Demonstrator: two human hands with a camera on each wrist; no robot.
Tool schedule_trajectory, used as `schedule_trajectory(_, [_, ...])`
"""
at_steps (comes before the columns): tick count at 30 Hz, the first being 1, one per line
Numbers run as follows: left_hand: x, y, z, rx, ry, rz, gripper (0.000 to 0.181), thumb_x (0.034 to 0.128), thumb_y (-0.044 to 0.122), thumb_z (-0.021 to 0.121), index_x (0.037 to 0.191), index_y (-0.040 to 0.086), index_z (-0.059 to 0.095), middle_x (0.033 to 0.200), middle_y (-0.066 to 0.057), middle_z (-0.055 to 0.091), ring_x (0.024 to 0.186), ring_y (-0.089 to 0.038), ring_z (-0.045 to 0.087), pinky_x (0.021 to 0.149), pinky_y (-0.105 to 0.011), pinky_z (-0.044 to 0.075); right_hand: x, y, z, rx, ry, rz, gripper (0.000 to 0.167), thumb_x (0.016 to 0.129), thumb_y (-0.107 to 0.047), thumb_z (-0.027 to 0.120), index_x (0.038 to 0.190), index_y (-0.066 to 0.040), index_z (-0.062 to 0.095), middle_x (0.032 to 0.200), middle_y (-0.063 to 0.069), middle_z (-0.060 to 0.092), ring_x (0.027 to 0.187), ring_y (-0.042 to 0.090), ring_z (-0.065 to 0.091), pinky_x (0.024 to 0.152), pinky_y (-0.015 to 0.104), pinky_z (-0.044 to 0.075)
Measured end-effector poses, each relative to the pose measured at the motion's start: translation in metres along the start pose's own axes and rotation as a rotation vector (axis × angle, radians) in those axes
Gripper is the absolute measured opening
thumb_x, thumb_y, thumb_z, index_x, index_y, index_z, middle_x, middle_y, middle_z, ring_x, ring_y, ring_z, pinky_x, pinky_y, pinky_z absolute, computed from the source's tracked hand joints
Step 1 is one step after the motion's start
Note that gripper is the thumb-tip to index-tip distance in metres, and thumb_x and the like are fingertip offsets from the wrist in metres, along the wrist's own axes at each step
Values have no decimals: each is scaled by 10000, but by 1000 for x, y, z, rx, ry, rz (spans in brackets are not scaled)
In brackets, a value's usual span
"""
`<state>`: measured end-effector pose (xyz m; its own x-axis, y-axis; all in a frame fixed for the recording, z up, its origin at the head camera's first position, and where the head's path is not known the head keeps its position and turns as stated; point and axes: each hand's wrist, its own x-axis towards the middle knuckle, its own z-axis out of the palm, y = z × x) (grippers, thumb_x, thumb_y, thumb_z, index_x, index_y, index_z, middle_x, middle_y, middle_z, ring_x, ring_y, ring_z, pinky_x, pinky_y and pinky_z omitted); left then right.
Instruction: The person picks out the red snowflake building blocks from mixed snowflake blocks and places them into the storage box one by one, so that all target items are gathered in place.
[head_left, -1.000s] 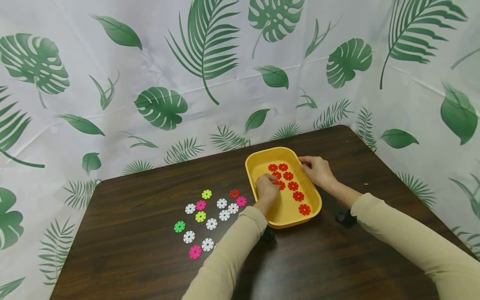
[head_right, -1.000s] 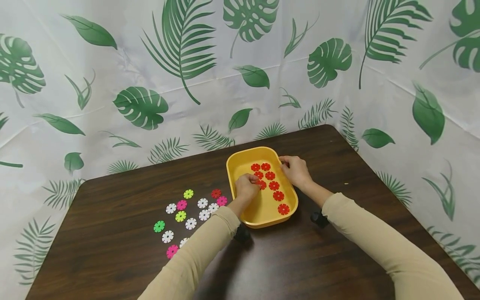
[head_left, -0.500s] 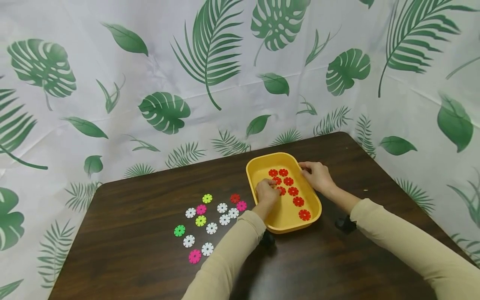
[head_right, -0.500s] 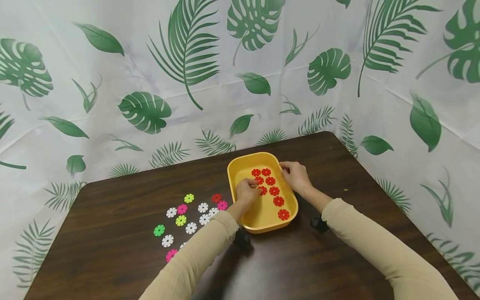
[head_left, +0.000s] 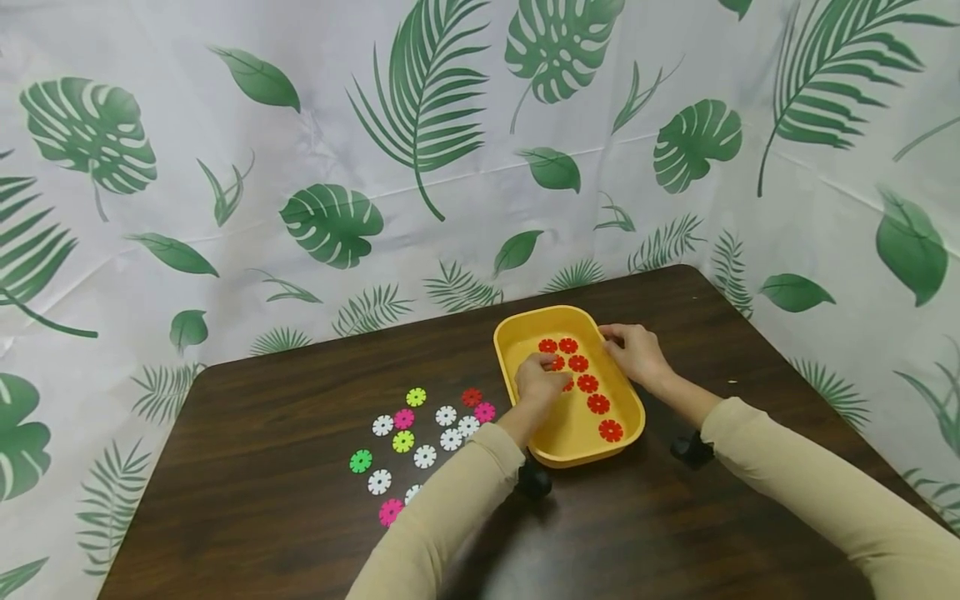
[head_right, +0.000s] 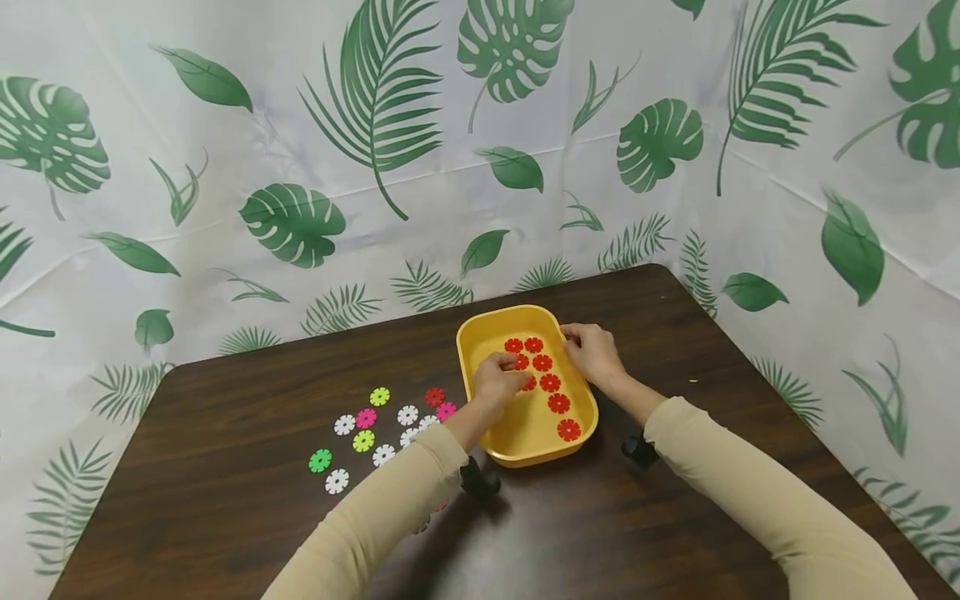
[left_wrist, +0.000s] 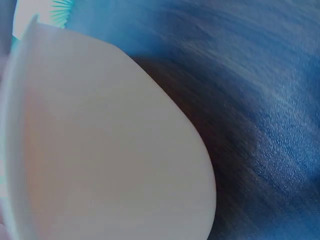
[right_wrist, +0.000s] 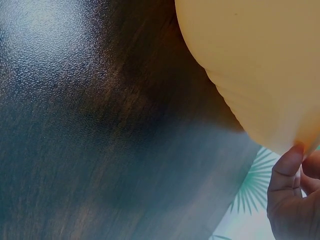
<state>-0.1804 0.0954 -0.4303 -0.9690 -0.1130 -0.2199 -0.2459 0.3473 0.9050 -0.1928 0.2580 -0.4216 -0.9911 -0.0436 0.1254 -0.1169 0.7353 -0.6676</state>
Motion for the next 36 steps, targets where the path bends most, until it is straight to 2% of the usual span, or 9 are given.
schedule_trajectory(4, [-6, 5, -5, -19, -30, 24, 331, 789, 79, 746, 1102, 46, 642, 1078, -103, 624, 874, -144, 556, 765, -254, 530, 0, 0, 0, 13, -5, 9, 331, 944, -24, 521, 1253, 92, 536, 1093, 274, 621, 832, 299, 631, 713, 385, 566])
schedule_trajectory(8, [-11, 11, -13, -91, -93, 36, 330, 811, 90, 730, 1120, 38, 626, 1124, -112, 609, 836, -137, 580, 752, -251, 541, 0, 1, -1, 16, -6, 13, 333, 943, -19, 521, 1257, 92, 533, 1127, 285, 611, 854, 318, 642, 727, 397, 564])
schedule_trajectory(13, [-16, 16, -30, -228, -198, 51, 296, 834, 70, 702, 1114, 36, 612, 1163, -134, 577, 777, -153, 633, 742, -264, 556, 0, 0, -2, 5, -3, 9, 334, 941, -15, 521, 1256, 95, 532, 1139, 292, 606, 878, 337, 644, 743, 414, 558])
schedule_trajectory(19, [-20, 19, -54, -332, -262, 67, 290, 844, 66, 688, 1121, 32, 611, 1178, -150, 577, 892, -175, 645, 795, -301, 550, 0, -1, -2, 7, -7, 7, 335, 941, -16, 523, 1257, 96, 531, 1127, 290, 610, 882, 340, 643, 748, 414, 558])
schedule_trajectory(22, [-22, 17, -67, -349, -267, 82, 304, 851, 54, 677, 1142, 13, 599, 1178, -171, 573, 924, -198, 644, 806, -319, 548, 0, -1, -1, 7, -8, 12, 335, 943, -17, 521, 1260, 93, 531, 1129, 285, 611, 881, 334, 642, 753, 413, 558])
schedule_trajectory(29, [-21, 6, -96, -360, -254, 142, 314, 860, 3, 648, 1163, -30, 575, 1094, -146, 584, 834, -127, 606, 816, -339, 547, 0, -1, -1, 2, -5, -4, 334, 943, -17, 520, 1255, 100, 532, 1110, 290, 614, 868, 339, 642, 728, 402, 563])
schedule_trajectory(33, [-19, -4, -108, -330, -223, 133, 307, 862, 18, 652, 1158, -20, 582, 1051, -119, 594, 818, -127, 609, 801, -328, 551, 0, -1, -1, 3, -5, -9, 334, 944, -17, 515, 1255, 102, 530, 1073, 280, 621, 837, 321, 638, 710, 389, 565])
schedule_trajectory(36, [-18, -11, -115, -322, -205, 117, 308, 864, 22, 650, 1161, -26, 580, 1039, -117, 599, 868, -195, 637, 833, -361, 539, -1, -1, -1, 4, -6, -5, 334, 947, -20, 512, 1258, 98, 529, 1063, 274, 623, 831, 317, 638, 706, 390, 566])
